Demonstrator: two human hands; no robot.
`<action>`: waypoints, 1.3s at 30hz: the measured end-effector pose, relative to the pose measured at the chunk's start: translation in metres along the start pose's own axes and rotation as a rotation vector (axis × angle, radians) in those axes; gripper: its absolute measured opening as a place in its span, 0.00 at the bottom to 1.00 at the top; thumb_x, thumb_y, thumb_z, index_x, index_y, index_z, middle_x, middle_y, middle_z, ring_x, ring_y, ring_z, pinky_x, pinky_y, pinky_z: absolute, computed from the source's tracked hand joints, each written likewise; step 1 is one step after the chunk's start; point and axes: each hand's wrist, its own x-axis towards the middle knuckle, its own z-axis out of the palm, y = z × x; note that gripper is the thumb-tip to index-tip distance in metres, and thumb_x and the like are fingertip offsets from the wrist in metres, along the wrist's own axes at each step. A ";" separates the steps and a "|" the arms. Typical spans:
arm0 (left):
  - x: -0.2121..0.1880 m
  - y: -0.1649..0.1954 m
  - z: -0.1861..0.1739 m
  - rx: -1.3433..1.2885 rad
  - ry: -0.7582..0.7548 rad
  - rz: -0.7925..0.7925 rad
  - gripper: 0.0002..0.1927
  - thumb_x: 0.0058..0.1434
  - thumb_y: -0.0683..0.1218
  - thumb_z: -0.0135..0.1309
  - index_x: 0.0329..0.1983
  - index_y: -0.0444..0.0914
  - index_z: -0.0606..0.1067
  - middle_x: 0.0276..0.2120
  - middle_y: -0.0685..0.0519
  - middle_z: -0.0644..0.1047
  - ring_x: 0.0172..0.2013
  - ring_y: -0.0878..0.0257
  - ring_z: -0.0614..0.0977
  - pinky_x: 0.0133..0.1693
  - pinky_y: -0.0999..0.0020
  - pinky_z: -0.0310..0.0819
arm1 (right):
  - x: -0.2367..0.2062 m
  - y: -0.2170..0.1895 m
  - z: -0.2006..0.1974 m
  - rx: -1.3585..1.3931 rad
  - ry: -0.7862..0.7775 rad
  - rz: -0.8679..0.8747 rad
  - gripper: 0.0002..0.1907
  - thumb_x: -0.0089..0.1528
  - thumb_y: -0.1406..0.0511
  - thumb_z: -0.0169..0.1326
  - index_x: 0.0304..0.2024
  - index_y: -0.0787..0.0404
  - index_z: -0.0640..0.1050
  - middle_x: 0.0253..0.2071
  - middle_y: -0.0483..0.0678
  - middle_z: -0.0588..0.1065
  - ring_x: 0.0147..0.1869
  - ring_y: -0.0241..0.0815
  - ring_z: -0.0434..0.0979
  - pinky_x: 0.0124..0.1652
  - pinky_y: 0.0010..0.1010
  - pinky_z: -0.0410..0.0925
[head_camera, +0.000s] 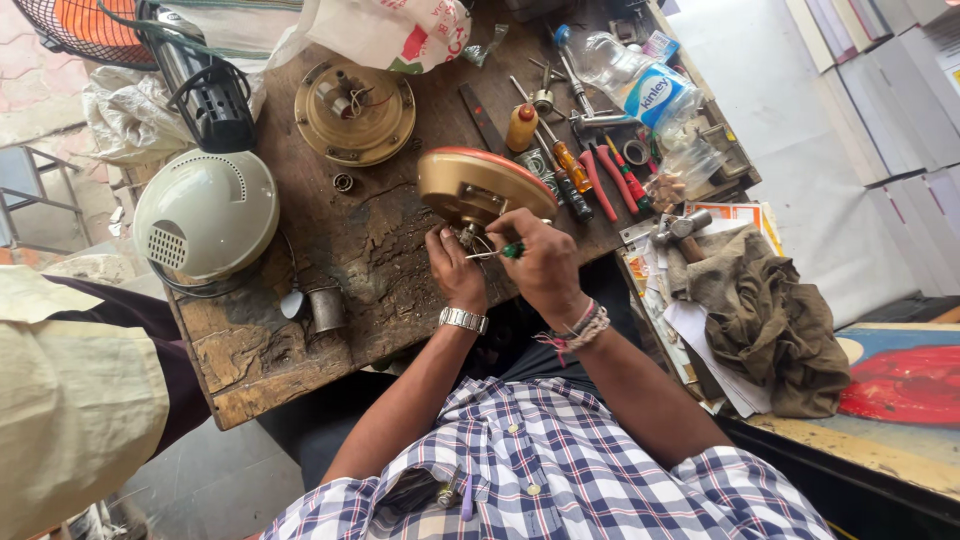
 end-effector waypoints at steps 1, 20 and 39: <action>-0.002 0.000 -0.001 -0.038 0.001 -0.020 0.18 0.75 0.53 0.37 0.54 0.37 0.71 0.43 0.46 0.80 0.40 0.56 0.82 0.38 0.58 0.77 | -0.001 0.001 0.004 -0.055 -0.007 -0.023 0.07 0.61 0.68 0.64 0.41 0.57 0.79 0.33 0.49 0.79 0.34 0.45 0.82 0.34 0.34 0.72; 0.002 -0.008 -0.009 0.086 -0.002 0.126 0.16 0.75 0.52 0.37 0.55 0.39 0.70 0.44 0.44 0.81 0.41 0.53 0.85 0.36 0.58 0.81 | -0.014 0.015 0.041 -0.265 0.039 -0.215 0.07 0.66 0.65 0.60 0.42 0.55 0.75 0.25 0.43 0.77 0.26 0.40 0.79 0.27 0.32 0.69; 0.009 -0.005 -0.004 0.074 -0.010 0.127 0.17 0.75 0.53 0.37 0.56 0.38 0.70 0.45 0.43 0.80 0.44 0.53 0.84 0.40 0.57 0.81 | -0.013 0.022 0.046 -0.161 0.083 -0.197 0.10 0.66 0.67 0.60 0.47 0.57 0.72 0.33 0.44 0.80 0.33 0.44 0.83 0.32 0.34 0.72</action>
